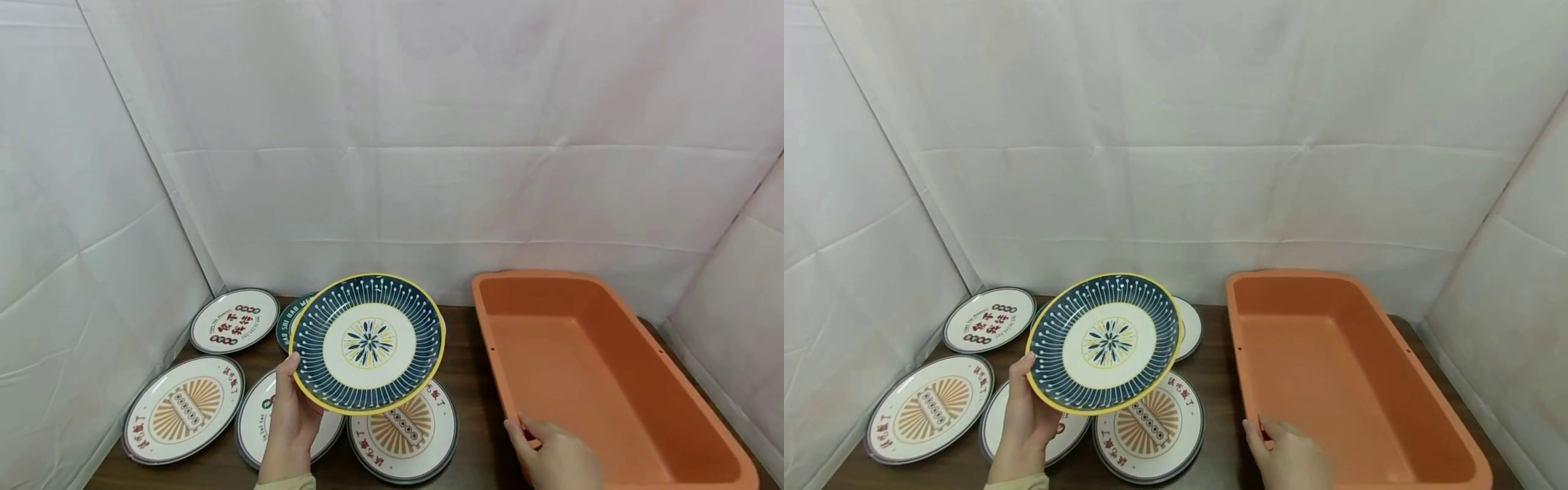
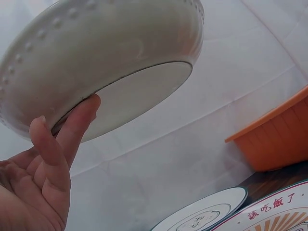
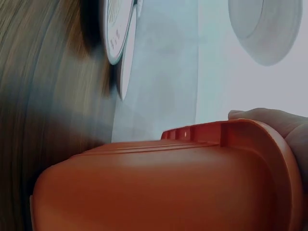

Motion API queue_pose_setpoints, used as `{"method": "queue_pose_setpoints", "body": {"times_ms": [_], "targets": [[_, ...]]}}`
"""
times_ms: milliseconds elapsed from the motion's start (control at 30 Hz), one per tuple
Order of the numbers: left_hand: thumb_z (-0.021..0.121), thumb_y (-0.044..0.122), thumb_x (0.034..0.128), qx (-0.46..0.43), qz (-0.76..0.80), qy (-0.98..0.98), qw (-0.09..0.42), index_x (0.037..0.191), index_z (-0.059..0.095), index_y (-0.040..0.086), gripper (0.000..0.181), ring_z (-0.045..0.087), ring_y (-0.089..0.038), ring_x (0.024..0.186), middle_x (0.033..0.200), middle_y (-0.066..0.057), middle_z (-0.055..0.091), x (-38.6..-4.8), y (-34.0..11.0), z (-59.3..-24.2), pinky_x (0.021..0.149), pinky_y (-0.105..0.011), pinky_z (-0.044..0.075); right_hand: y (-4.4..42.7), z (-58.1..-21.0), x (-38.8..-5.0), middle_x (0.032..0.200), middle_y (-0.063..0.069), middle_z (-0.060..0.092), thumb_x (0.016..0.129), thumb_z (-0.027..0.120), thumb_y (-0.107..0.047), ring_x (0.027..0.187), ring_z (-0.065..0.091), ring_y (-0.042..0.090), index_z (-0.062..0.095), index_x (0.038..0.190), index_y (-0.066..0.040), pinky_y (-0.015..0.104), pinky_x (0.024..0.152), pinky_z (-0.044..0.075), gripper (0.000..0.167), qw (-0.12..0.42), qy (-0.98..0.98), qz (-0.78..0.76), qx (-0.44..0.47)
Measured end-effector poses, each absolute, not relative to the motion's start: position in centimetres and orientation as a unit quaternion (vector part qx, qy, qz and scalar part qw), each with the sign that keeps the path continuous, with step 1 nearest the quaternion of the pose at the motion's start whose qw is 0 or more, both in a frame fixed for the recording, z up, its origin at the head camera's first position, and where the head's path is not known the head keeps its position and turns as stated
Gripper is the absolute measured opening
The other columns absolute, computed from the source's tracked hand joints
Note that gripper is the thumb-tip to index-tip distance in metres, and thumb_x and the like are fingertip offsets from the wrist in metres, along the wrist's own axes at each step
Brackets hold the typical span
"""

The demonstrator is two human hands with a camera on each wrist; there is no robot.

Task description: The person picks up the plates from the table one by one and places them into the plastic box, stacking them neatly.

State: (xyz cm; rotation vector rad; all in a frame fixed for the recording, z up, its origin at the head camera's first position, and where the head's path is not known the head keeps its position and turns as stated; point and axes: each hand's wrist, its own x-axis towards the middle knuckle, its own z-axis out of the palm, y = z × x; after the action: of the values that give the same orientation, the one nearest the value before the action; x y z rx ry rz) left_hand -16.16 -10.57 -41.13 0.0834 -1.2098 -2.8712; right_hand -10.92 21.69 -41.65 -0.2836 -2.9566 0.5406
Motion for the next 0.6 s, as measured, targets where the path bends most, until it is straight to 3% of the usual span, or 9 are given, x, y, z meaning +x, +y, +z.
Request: {"method": "queue_pose_setpoints", "body": {"times_ms": [267, 600], "targets": [[0.037, 0.038, 0.0968, 0.023, -0.923, -0.384, 0.009, 0.13, 0.043, 0.016, 0.04, 0.066, -0.012, 0.09, 0.107, -0.001, 0.067, -16.2, -10.6, -40.9, 0.076, -0.026, 0.051, 19.3, -41.5, -11.0, 0.096, 0.018, 0.067, 0.087, 0.06, -0.041, 0.084, 0.063, 0.036, 0.069, 0.108, -0.003, 0.049, 0.071, 0.049, 0.044, 0.088, -0.983, 0.145, -0.071], [0.038, 0.039, 0.0965, 0.024, -0.925, -0.38, 0.004, 0.13, 0.043, 0.017, 0.04, 0.066, -0.012, 0.09, 0.107, 0.0, 0.066, -16.1, -10.8, -40.8, 0.077, -0.027, 0.051, 17.3, -41.2, -10.9, 0.091, 0.015, 0.067, 0.085, 0.064, -0.038, 0.083, 0.063, 0.034, 0.07, 0.104, -0.003, 0.048, 0.07, 0.049, 0.041, 0.112, -0.982, 0.145, -0.052]]}}
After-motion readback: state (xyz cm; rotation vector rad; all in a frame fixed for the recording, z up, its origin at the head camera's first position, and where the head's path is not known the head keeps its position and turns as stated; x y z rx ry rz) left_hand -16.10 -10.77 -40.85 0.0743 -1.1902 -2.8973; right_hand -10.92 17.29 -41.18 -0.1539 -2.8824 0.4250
